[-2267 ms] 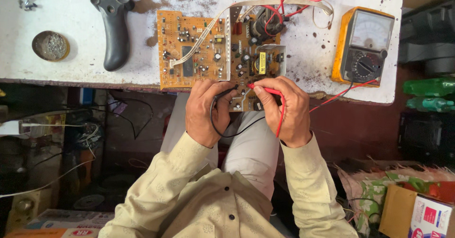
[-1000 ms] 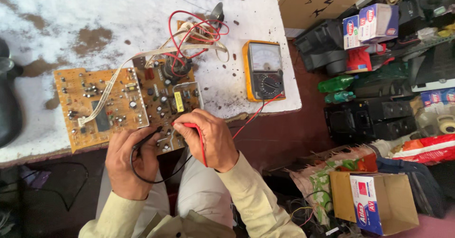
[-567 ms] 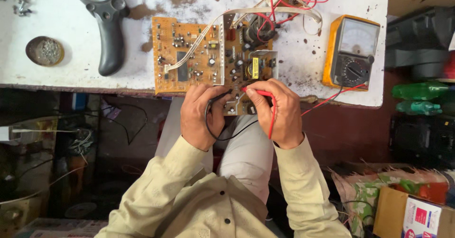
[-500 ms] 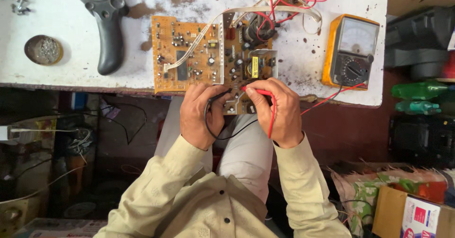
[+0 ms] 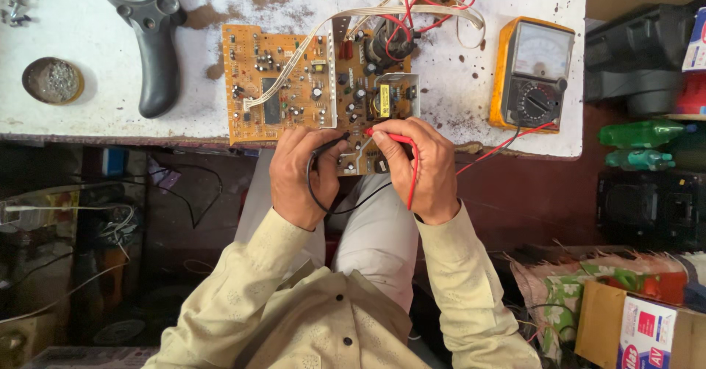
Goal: The person uses a multimeter to test points on a circuit board, adjusting the dial and moving the probes across different components. They then flip the board over and continue testing the solder side.
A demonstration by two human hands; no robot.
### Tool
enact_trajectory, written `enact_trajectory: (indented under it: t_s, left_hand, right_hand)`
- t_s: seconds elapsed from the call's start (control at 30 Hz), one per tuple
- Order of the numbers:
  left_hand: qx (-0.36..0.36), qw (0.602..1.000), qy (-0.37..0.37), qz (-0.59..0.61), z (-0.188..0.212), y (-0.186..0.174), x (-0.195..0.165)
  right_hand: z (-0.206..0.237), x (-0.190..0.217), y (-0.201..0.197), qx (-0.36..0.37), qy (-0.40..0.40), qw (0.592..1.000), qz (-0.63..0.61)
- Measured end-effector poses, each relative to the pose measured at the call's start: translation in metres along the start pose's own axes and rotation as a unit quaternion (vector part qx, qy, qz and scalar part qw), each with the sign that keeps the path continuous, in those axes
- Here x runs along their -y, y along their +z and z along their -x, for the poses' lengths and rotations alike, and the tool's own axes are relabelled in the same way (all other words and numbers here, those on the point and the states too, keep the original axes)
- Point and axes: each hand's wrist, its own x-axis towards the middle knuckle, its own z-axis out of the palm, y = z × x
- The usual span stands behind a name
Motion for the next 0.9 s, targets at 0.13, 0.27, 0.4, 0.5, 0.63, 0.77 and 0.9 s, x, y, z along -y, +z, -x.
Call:
enact_trajectory:
  t_s: [0.13,0.27,0.4,0.5,0.63,0.77,0.9]
  left_hand:
    - [-0.002,1.000,0.006,0.000,-0.003,0.001,-0.001]
    - [-0.003,1.000,0.008,-0.003,-0.005,0.002,-0.001]
    - [0.001,1.000,0.009,-0.012,-0.005,0.003,0.002]
    - [-0.004,1.000,0.016,-0.014,-0.004,0.004,0.005]
    - [-0.006,1.000,0.024,0.002,-0.006,0.007,0.004]
    - [0.009,1.000,0.000,-0.015,-0.006,0.011,-0.001]
    - [0.017,0.999,-0.023,-0.036,-0.006,0.013,-0.004]
  right_hand:
    - [-0.003,0.000,-0.001,0.005,0.004,1.000,-0.002]
    - [-0.005,0.000,-0.001,0.006,0.010,1.000,0.002]
    - [-0.007,-0.001,-0.001,0.003,0.002,1.000,0.001]
    - [-0.006,-0.002,0.000,-0.005,0.023,1.000,-0.005]
    - [-0.006,-0.005,-0.002,-0.011,0.016,1.000,-0.009]
    - [-0.006,-0.008,-0.007,-0.009,0.030,0.999,-0.027]
    - [-0.006,-0.009,-0.009,-0.008,0.023,0.999,-0.042]
